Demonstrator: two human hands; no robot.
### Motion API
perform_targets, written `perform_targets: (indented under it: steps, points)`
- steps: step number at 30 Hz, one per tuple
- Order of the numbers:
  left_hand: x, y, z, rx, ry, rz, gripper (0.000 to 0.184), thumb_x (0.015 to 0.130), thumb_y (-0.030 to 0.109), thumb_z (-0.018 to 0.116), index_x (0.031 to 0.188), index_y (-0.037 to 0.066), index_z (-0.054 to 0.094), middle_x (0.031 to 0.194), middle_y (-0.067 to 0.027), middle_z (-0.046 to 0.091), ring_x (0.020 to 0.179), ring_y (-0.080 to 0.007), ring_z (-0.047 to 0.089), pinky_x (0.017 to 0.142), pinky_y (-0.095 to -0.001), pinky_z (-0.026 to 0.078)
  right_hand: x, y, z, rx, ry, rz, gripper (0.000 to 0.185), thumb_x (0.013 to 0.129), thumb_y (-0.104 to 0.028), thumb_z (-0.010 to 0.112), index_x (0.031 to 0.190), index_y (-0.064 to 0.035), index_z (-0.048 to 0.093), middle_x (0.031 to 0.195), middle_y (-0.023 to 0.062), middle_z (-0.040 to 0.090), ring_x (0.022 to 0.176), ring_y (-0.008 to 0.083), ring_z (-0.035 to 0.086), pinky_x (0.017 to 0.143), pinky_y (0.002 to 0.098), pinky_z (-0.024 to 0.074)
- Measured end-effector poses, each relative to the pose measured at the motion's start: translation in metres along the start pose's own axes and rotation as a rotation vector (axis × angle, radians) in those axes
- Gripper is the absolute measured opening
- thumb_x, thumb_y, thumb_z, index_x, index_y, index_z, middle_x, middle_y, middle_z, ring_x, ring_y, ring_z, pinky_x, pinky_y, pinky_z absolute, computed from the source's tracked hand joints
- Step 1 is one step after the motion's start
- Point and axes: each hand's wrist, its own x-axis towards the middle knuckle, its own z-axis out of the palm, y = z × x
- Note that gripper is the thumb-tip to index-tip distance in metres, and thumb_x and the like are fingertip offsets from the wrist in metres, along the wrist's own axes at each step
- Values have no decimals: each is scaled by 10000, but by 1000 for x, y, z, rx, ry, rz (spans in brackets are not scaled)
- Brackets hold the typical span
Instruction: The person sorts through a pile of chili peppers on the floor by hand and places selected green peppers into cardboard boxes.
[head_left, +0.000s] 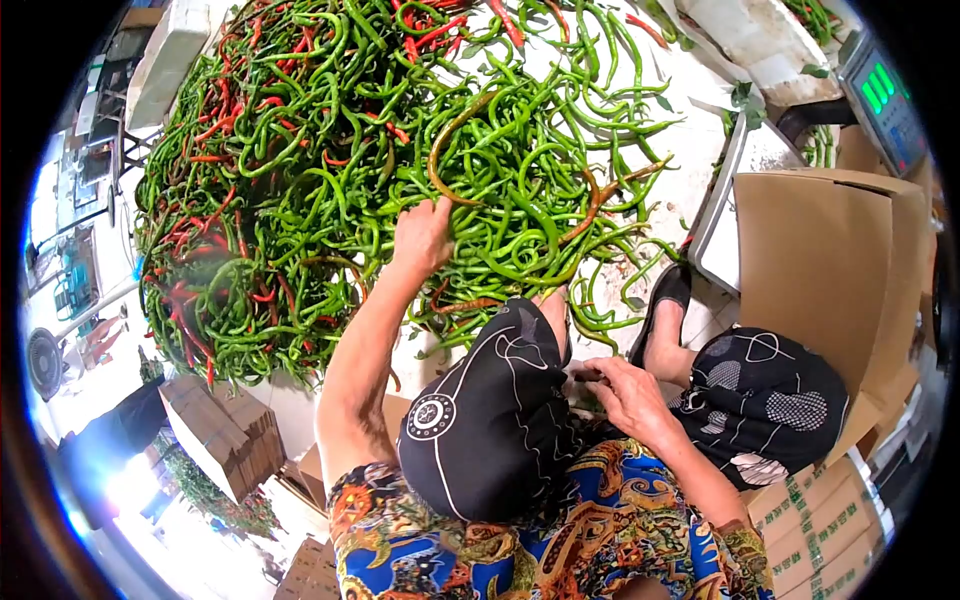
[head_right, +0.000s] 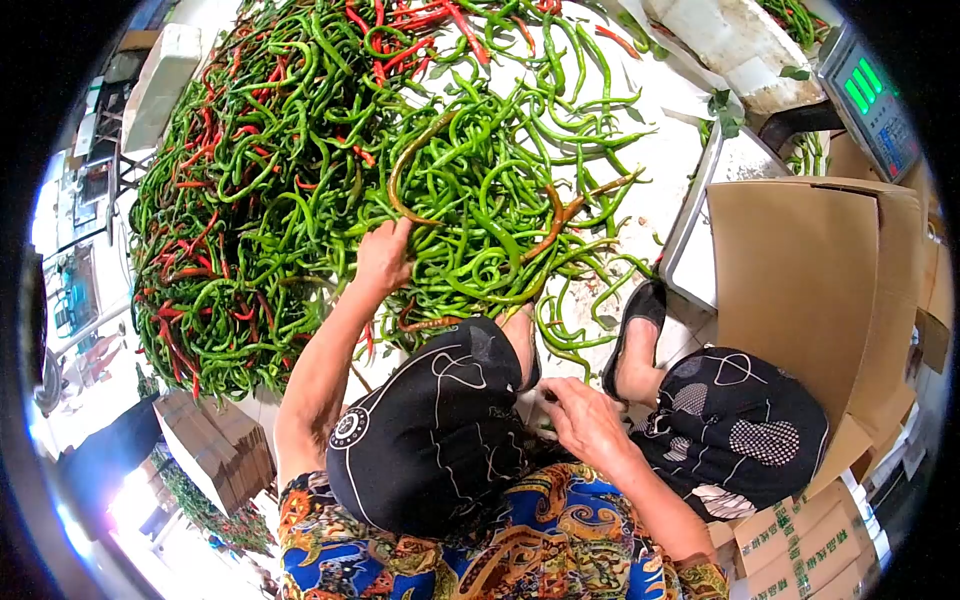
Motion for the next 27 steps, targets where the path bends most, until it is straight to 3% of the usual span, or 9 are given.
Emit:
perform_targets:
  steps: [4, 5, 7, 8, 11, 14, 18, 23, 27]
  points:
    - [-14, -1, -60, -929, -50, -255, 676, 700, 103, 723, 1309, 23, 441, 1208, -177, 600, 999, -245, 632, 860, -312, 502, 3, 3, 3, 49, 68, -22, 250, 850, -68, 596, 1096, -39, 562, 940, 194, 615, 848, 414, 602, 731, 447, 488]
    - [-17, -1, -62, -958, -60, -278, 725, 697, 94, 738, 1341, 3, 418, 1255, -183, 575, 1086, -265, 598, 943, -333, 468, 2, 2, 5, 55, 44, -20, 252, 850, -67, 597, 1097, -36, 561, 942, 194, 615, 850, 413, 602, 733, 447, 487]
    - [-19, -15, -19, -632, -72, -84, 811, 687, 139, 770, 1387, 8, 382, 1315, -209, 523, 1202, -287, 523, 1036, -356, 397, 5, -1, 5, 54, 7, -29, 254, 849, -65, 598, 1098, -31, 559, 946, 194, 614, 854, 412, 602, 735, 446, 487]
    - [-21, -10, -7, -651, -148, -101, 910, 640, 215, 800, 1403, -3, 352, 1375, -239, 445, 1287, -344, 433, 1098, -387, 332, 5, 1, 7, 30, -7, -41, 262, 847, -64, 605, 1103, -30, 556, 945, 195, 614, 860, 412, 600, 730, 451, 485]
    - [-22, 24, 10, -560, -90, 25, 975, 607, 266, 847, 1424, 77, 351, 1235, -244, 526, 1167, -384, 515, 1008, -413, 420, 5, -1, 5, 67, 16, -42, 271, 845, -63, 610, 1107, -29, 553, 944, 197, 614, 866, 414, 598, 726, 458, 483]
    - [-18, 60, -10, -265, -181, 27, 1004, 562, 325, 866, 1405, 106, 367, 1001, -208, 547, 908, -392, 565, 789, -468, 482, 8, -2, 5, 54, 4, -15, 284, 839, -59, 616, 1113, -26, 550, 939, 199, 615, 860, 416, 600, 721, 455, 485]
    - [-10, 75, 6, -317, -54, 70, 1122, 530, 344, 884, 1443, 75, 290, 1154, -211, 521, 1071, -399, 515, 887, -456, 467, 7, -3, 6, 13, 1, -39, 270, 837, -62, 617, 1098, -24, 562, 925, 198, 619, 844, 410, 606, 712, 447, 490]
    - [-11, 90, 6, -523, -226, -7, 1122, 539, 307, 887, 1439, 55, 267, 975, -259, 619, 934, -418, 598, 851, -469, 490, 8, -2, 2, 44, 42, -25, 263, 839, -73, 621, 1093, -25, 571, 920, 192, 623, 842, 406, 609, 714, 441, 492]
    - [-31, 107, 28, -478, -48, -39, 1195, 541, 257, 884, 1488, 121, 168, 1123, -213, 536, 1044, -419, 548, 838, -487, 489, 7, 1, 4, 54, 23, -30, 268, 841, -81, 628, 1097, -28, 570, 909, 188, 619, 840, 401, 609, 715, 439, 489]
